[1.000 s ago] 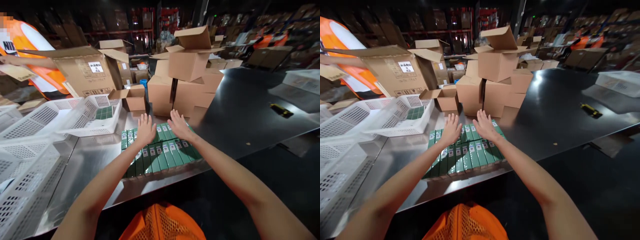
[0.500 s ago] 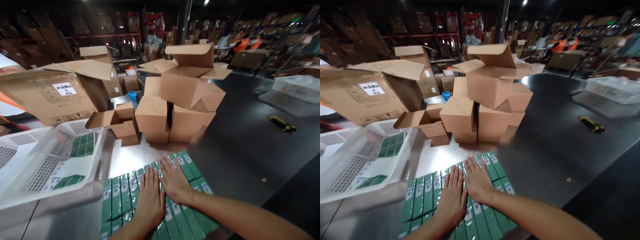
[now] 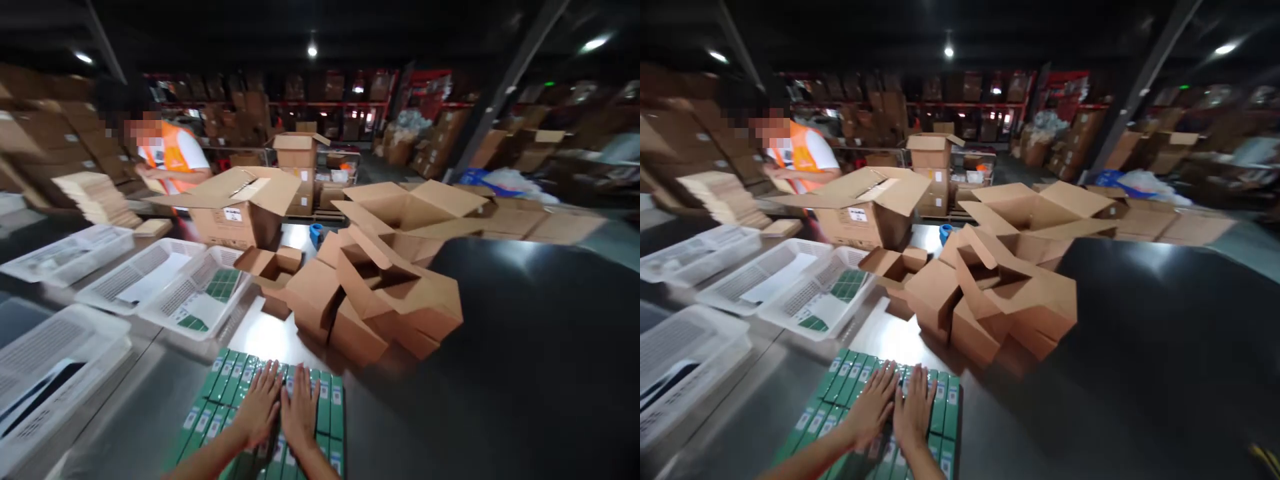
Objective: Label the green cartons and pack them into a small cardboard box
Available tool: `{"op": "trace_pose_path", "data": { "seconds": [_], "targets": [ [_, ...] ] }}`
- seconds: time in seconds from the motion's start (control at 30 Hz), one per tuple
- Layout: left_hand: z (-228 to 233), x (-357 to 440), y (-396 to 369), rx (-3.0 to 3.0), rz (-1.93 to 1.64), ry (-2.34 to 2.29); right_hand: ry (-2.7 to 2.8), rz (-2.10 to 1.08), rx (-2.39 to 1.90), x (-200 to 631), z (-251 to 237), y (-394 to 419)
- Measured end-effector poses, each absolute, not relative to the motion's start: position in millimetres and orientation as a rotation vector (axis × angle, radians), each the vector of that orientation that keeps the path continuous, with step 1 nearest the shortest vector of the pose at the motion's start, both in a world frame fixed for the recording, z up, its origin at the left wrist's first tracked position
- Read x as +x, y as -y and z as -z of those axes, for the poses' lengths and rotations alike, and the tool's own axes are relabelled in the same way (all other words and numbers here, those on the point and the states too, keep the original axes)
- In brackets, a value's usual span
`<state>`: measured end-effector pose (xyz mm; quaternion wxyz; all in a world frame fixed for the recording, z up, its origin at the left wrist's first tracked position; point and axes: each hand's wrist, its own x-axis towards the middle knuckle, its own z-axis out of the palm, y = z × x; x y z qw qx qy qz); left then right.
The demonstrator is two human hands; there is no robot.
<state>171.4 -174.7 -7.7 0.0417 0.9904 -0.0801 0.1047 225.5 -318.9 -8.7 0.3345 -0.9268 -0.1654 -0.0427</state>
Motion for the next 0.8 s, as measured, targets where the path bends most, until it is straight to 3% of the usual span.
{"op": "trace_pose_path", "data": {
  "seconds": [0.17, 0.3, 0.4, 0.53, 0.67, 0.8],
  "targets": [
    [7.7, 138.8, 207.3, 3.032, -0.347, 0.021, 0.334, 0.300, -2.202, 255.8, -45.9, 340.2],
    [45.7, 126.2, 222.8, 3.036, -0.259, -0.042, 0.659, 0.720, -2.022, 303.6, -151.1, 367.0],
    [63.2, 133.2, 221.4, 2.993, -0.288, -0.040, 0.769, 1.030, -2.258, 337.3, -227.7, 379.3],
    [46.4, 140.8, 216.9, 2.928, -0.387, 0.112, 0.410, 0.731, -2.920, 365.0, -283.9, 385.1],
    [8.2, 128.4, 185.3, 2.846, -0.260, 0.089, 0.215, 0.610, -2.986, 358.6, -310.4, 406.8],
    [-29.7, 95.7, 97.3, 2.816, -0.120, 0.089, -0.040, 0.702, -2.986, 302.1, -324.4, 464.9]
  ]
}}
